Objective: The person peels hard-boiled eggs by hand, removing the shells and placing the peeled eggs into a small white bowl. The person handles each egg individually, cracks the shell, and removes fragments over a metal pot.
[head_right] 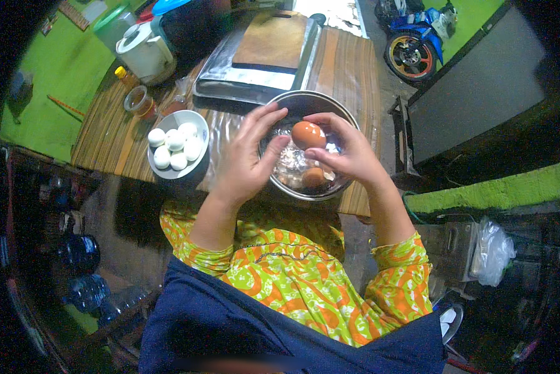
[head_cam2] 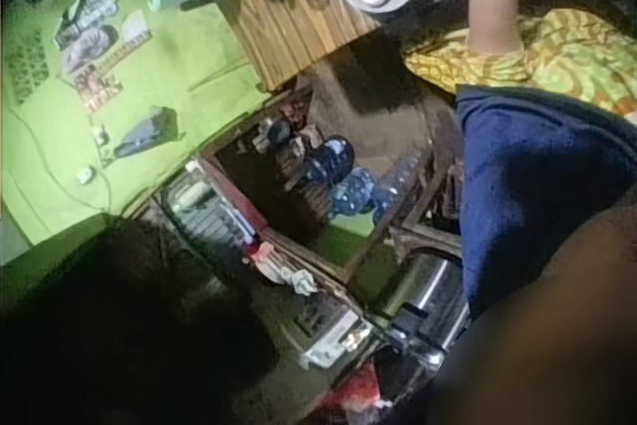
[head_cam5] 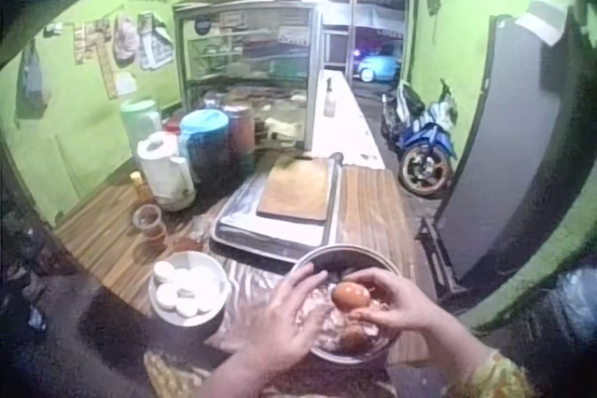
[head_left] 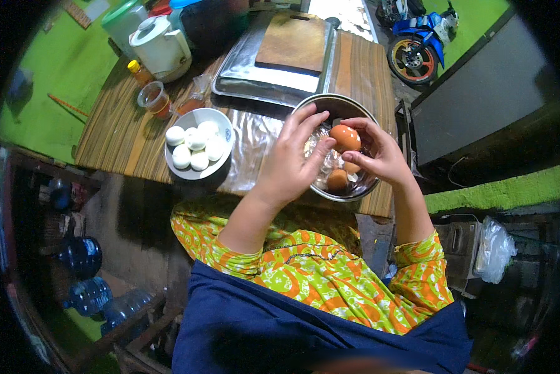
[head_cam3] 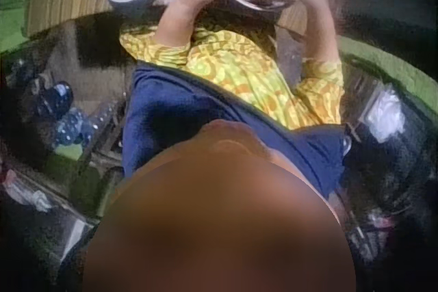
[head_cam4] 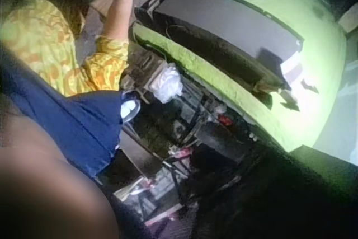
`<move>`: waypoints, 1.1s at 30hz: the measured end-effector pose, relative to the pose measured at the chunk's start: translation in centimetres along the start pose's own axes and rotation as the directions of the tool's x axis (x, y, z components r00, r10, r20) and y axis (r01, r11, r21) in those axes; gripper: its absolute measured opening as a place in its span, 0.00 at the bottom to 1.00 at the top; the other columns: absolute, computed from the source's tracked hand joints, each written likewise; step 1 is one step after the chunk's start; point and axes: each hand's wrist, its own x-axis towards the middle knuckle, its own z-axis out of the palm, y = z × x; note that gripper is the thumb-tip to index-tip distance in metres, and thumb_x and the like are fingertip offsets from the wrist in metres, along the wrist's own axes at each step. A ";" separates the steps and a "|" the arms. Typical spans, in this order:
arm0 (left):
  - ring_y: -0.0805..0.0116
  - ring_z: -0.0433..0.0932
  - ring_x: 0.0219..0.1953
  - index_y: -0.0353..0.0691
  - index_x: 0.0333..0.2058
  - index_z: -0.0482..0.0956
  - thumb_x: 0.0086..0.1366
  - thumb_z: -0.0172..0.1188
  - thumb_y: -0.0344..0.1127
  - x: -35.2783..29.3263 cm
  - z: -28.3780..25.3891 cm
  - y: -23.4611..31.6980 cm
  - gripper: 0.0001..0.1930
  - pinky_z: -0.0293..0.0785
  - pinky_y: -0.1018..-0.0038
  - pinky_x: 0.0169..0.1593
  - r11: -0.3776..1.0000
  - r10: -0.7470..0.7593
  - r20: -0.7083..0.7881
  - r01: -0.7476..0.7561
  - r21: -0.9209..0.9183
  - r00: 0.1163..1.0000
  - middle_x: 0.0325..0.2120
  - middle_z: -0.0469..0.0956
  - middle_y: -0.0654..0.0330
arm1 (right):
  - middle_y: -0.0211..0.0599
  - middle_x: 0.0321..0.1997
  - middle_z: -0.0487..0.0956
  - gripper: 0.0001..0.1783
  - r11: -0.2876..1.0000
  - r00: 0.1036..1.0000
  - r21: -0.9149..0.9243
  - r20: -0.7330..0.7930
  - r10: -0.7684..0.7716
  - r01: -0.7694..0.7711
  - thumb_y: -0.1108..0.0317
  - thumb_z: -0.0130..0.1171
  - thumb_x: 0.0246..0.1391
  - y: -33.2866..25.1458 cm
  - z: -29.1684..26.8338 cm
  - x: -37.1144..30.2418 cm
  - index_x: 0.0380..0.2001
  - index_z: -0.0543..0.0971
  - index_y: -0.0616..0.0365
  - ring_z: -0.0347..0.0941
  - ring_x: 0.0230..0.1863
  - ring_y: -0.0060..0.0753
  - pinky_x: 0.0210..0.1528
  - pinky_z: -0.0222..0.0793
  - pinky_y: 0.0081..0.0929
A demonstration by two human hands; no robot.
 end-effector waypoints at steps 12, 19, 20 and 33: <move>0.70 0.75 0.50 0.34 0.58 0.66 0.67 0.59 0.33 -1.1 2.2 -2.0 0.23 0.72 0.74 0.53 0.781 -0.164 0.306 0.313 -0.541 0.938 0.48 0.75 0.54 | 0.45 0.47 0.78 0.22 0.979 0.990 -0.163 -0.042 -0.131 0.122 0.63 0.65 0.50 -1.2 0.3 -1.3 0.48 0.78 0.59 0.74 0.52 0.43 0.55 0.68 0.36; 0.70 0.74 0.51 0.36 0.60 0.64 0.65 0.60 0.31 -1.2 2.2 -2.0 0.26 0.73 0.75 0.53 0.770 -0.177 0.315 0.330 -0.545 0.933 0.50 0.73 0.55 | 0.40 0.45 0.80 0.18 0.993 0.992 -0.098 -0.094 -0.079 0.070 0.63 0.66 0.52 -0.4 0.2 -1.6 0.45 0.81 0.59 0.77 0.46 0.32 0.47 0.72 0.28; 0.70 0.74 0.51 0.36 0.60 0.65 0.65 0.61 0.30 -1.2 2.1 -2.0 0.26 0.73 0.74 0.53 0.763 -0.173 0.321 0.333 -0.555 0.931 0.51 0.72 0.55 | 0.39 0.45 0.80 0.17 0.994 0.993 -0.082 -0.094 -0.075 0.068 0.64 0.66 0.52 -0.3 0.2 -1.6 0.44 0.81 0.59 0.77 0.46 0.31 0.46 0.72 0.26; 0.69 0.74 0.52 0.33 0.57 0.66 0.61 0.65 0.27 -1.0 2.4 -2.0 0.27 0.74 0.73 0.55 0.683 -0.241 0.284 0.370 -0.630 0.928 0.52 0.69 0.56 | 0.42 0.43 0.80 0.14 0.955 0.966 -0.293 -0.228 -0.122 0.051 0.67 0.54 0.61 0.2 0.2 -0.9 0.48 0.79 0.59 0.77 0.46 0.39 0.48 0.71 0.30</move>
